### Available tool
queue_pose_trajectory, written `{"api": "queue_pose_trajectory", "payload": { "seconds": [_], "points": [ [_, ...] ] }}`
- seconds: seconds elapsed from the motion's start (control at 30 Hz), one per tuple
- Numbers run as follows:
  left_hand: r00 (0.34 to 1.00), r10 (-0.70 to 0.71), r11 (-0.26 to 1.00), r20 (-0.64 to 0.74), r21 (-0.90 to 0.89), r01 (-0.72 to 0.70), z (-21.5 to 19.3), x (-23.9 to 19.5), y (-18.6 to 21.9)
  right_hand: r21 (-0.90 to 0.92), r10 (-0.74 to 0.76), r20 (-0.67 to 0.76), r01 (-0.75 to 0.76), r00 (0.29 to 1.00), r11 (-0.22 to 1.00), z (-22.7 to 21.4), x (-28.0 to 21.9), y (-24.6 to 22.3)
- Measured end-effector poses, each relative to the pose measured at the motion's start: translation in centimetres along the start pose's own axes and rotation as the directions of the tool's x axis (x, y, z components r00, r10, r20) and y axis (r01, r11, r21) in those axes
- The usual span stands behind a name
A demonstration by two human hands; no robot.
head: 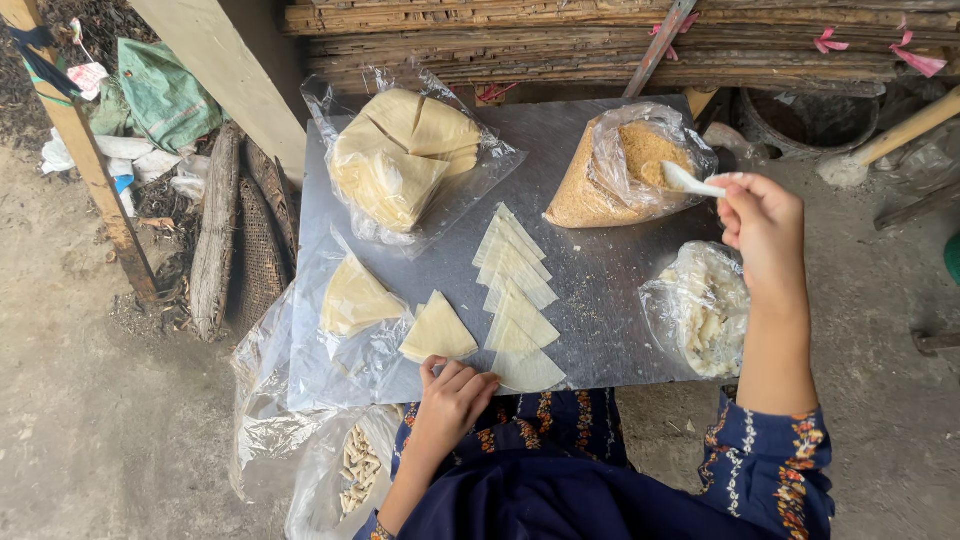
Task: The person scoops a grainy filling from a plastic bag onto triangular wrappers laid on a metal table, then folds each wrapper into a sealed packet. The person repeats this process for several wrappers, placing the finished packets into a plastic bag.
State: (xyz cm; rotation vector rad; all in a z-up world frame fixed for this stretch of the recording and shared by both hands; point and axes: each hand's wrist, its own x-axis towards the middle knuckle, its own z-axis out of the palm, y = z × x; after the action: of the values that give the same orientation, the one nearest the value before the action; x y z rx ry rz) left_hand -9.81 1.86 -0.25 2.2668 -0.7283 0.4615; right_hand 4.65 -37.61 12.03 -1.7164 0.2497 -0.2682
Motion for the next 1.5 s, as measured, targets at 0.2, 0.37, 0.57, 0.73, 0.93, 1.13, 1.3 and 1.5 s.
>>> {"api": "queue_pose_trajectory", "payload": {
  "seconds": [0.2, 0.37, 0.57, 0.73, 0.93, 1.13, 1.3, 1.5],
  "points": [
    [1.0, -0.012, 1.0, 0.013, -0.006, 0.012, -0.3, 0.1, 0.3, -0.07, 0.054, 0.292, -0.035, 0.955, 0.997, 3.9, -8.7, 6.7],
    [1.0, -0.015, 0.999, -0.012, -0.03, 0.015, -0.2, 0.3, 0.4, -0.178, 0.058, 0.503, 0.038, 0.862, 0.983, 7.1, -14.2, 11.6],
    [0.999, -0.038, 0.998, -0.017, -0.046, 0.037, 0.1, -0.2, 0.3, -0.301, -0.436, 0.512, 0.63, 0.74, 0.716, 7.6, -18.4, 11.1],
    [0.997, -0.07, 0.997, -0.022, -0.017, 0.069, 0.6, -0.4, 0.4, -0.278, -0.648, 0.688, 0.943, 0.327, 0.182, 6.9, -18.2, 9.9],
    [0.998, -0.052, 0.999, -0.033, -0.01, 0.052, 0.7, -0.4, 0.5, -0.43, -0.785, 0.561, 0.903, 0.263, -0.005, 6.5, -18.1, 13.1],
    [0.999, -0.014, 0.999, -0.032, -0.036, 0.013, 1.2, 0.3, 1.1, -0.73, -0.538, 0.065, 0.408, 0.841, 0.549, 5.8, -16.7, 13.3],
    [0.998, 0.048, 0.999, 0.033, -0.014, -0.048, 0.9, 0.8, 1.2, -0.761, -0.504, 0.124, 0.408, 0.855, 0.504, 6.4, -16.1, 11.5],
    [0.996, 0.065, 0.998, 0.062, -0.012, -0.064, 0.8, 1.1, 1.0, -0.682, -0.435, 0.349, 0.543, 0.83, 0.49, 7.2, -18.0, 10.4]
  ]
}}
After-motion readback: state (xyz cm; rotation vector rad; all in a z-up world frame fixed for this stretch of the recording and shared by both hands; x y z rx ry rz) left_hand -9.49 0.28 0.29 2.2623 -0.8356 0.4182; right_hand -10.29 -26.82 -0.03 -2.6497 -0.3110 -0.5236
